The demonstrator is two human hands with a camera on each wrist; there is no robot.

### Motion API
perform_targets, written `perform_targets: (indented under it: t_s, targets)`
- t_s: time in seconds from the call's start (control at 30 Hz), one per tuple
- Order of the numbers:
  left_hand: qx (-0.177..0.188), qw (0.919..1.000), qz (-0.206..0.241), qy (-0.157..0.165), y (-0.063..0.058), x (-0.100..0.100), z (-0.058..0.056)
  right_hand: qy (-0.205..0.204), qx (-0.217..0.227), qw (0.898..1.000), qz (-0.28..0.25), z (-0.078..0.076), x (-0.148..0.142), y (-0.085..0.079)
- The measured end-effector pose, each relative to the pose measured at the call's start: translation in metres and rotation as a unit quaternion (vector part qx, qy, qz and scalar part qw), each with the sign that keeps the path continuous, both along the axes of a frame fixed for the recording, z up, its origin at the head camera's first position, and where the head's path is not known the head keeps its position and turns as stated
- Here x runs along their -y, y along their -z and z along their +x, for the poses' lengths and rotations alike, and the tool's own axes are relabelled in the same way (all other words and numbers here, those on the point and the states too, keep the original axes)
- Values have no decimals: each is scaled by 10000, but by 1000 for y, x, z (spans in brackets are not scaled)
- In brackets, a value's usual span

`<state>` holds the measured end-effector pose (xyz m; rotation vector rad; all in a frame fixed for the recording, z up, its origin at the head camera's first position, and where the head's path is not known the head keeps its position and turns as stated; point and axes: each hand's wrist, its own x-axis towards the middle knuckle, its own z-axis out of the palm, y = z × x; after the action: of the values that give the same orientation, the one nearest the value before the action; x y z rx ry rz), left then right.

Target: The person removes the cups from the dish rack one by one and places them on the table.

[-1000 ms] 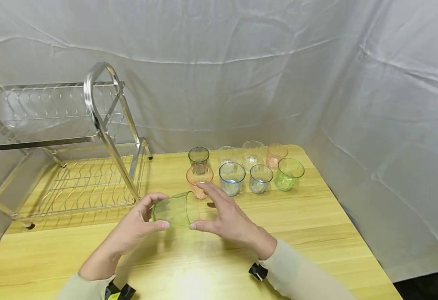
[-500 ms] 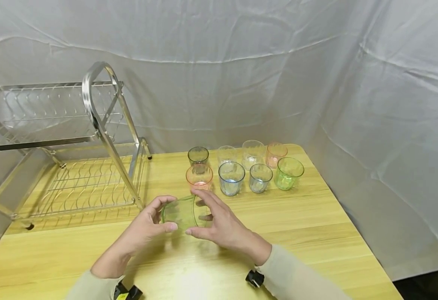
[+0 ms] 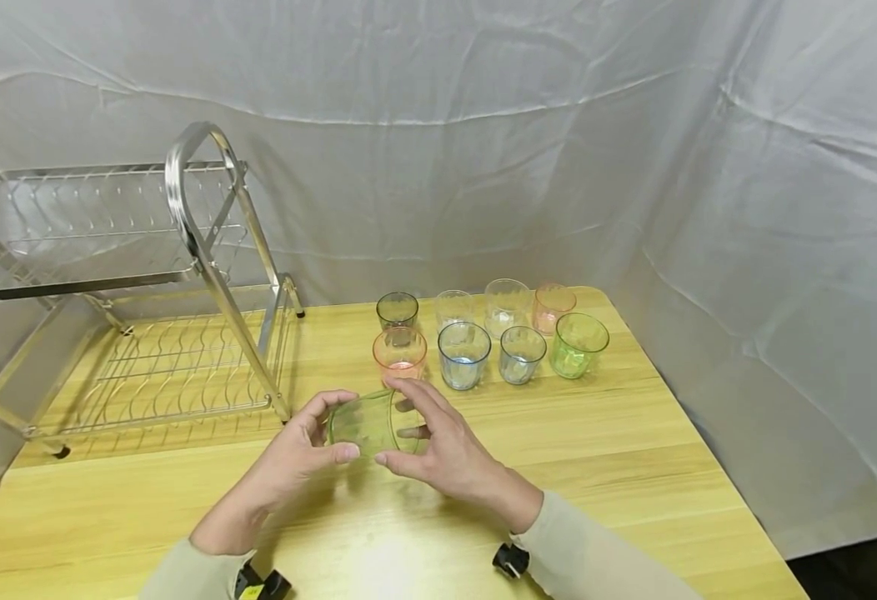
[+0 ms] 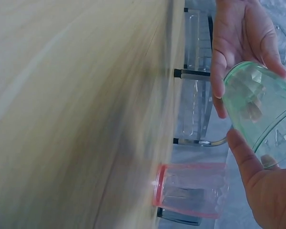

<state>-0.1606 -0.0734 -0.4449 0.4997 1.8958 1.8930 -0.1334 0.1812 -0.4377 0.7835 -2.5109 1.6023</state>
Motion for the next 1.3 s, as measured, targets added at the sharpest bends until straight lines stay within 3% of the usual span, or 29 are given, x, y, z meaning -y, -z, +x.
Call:
perform_targets:
  t_s: [0.47,0.63,0.77,0.83,0.9,1.0,1.1,1.2,1.3]
  targets:
    - [34,9999,32,114,2,-1,1,-16,139,9997,-181,3,-2,0]
    - [-110,9974,-697,-156,-1,7,3,-42,-100,9999,-133,2,-3,-2]
    - [-462,9872,-1430,-527,-8,23,7,60,-346,9994,31,0,-8,-6]
    - [-783,9767,-1846,-762,-13,34,9,169,-389,9990,152,-1,-11,-8]
    - [-1148,9601,-2324,-1054,-20,46,12,270,-389,9985,283,-2,-15,-10]
    - [-1664,9289,-2924,-1546,-31,63,15,449,-436,9962,600,-4,-20,-13]
    - [-2123,8966,-3253,-2125,-38,79,16,660,-678,9896,1083,-6,-24,-15]
    - [-2627,8611,-3451,-2654,-39,94,12,887,-1060,9770,1627,-8,-27,-18]
    - [-3049,8317,-3708,-2789,-33,107,4,1022,-1225,9674,1967,-9,-28,-20]
